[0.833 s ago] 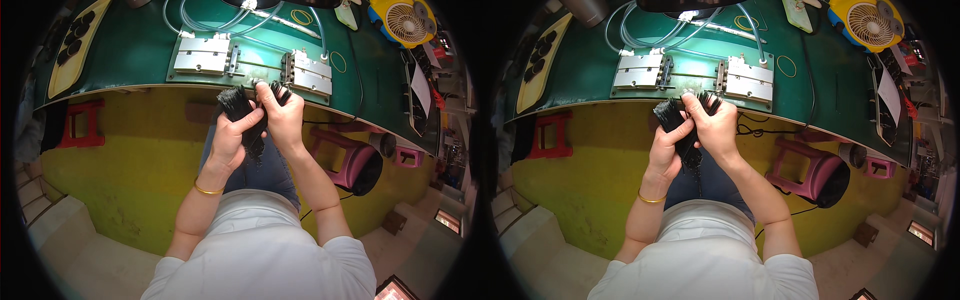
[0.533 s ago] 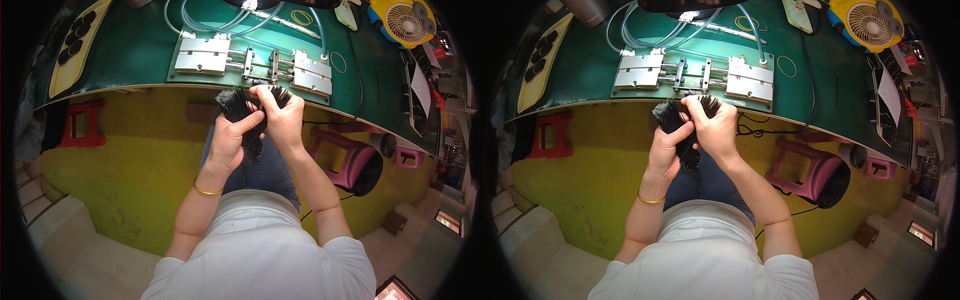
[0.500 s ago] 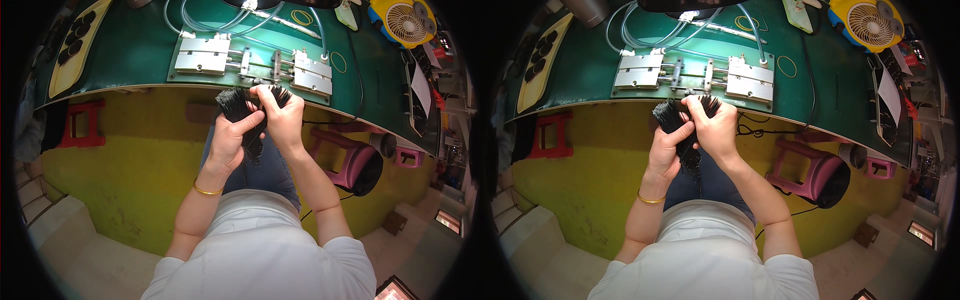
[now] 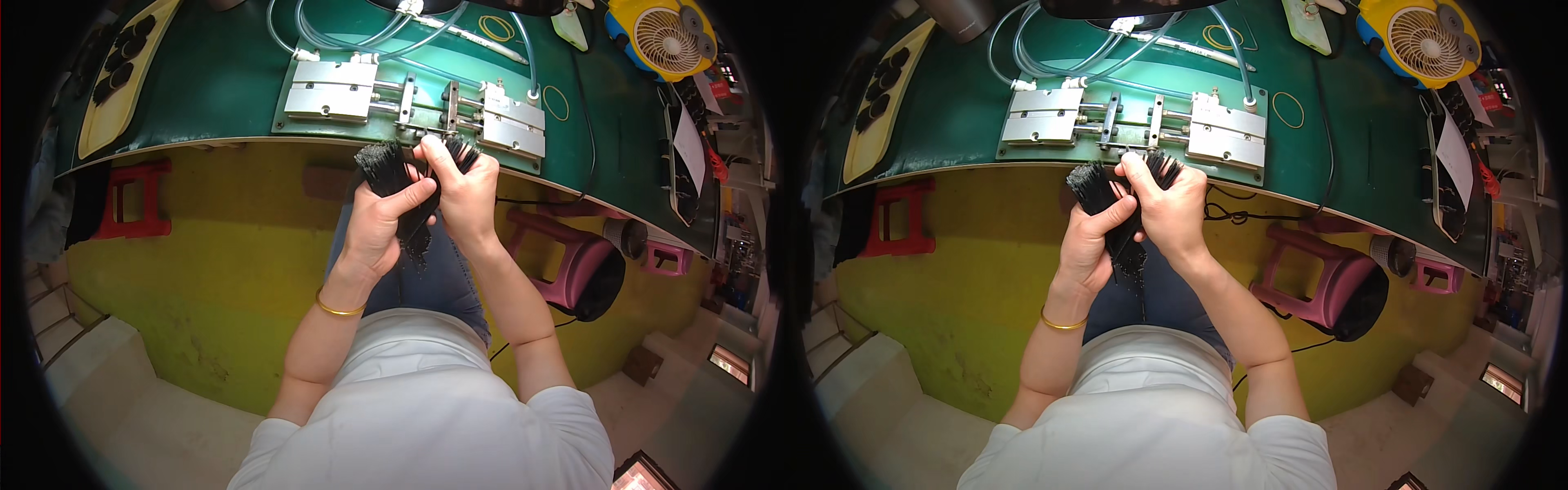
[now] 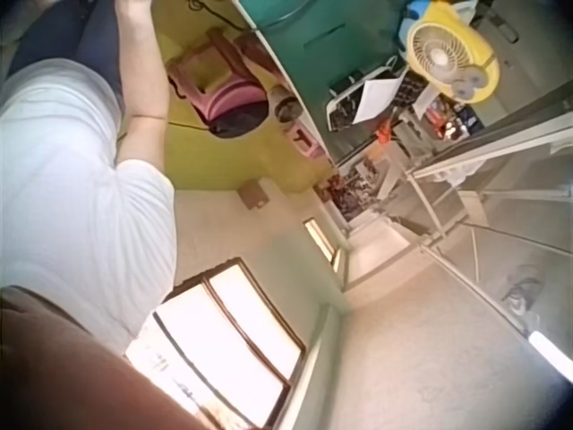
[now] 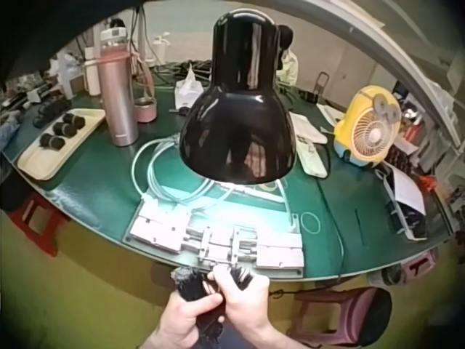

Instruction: Assembling small electronic components at a factory workstation.

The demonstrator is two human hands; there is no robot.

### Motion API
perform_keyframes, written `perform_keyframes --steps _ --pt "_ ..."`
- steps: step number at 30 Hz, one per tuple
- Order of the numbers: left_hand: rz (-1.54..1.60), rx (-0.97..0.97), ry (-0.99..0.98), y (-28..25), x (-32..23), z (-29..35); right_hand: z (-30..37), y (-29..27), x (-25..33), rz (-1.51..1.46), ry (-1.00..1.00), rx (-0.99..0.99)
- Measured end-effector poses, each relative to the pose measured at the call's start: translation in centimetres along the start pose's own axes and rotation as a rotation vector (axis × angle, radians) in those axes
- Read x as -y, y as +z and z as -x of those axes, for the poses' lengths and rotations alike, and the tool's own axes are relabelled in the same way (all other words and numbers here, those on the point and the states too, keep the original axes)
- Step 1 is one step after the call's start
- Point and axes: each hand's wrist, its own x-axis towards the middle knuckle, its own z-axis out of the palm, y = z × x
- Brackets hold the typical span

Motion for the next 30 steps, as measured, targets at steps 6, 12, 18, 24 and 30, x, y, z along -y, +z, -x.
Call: perform_keyframes --steps 6,12,18,24,30 --pt "-0.001 -0.019 -0.011 0.0 0.0 0.2 0.5 0.0 0.6 0.032 -0.022 0.069" --pt "-0.043 -0.036 0.033 0.0 0.3 0.3 0.5 0.1 0.6 0.064 -0.043 0.034" --pt "-0.03 -0.048 0.044 0.1 0.3 0.2 0.4 0.1 0.7 0.056 -0.006 0.022" --pt "0.02 0.0 0.031 0.1 -0.1 0.3 0.2 0.2 0.4 0.003 0.003 0.004" --pt "0.092 -0.021 -0.009 0.4 -1.0 1.2 0.4 0.0 0.4 0.036 0.018 -0.001"
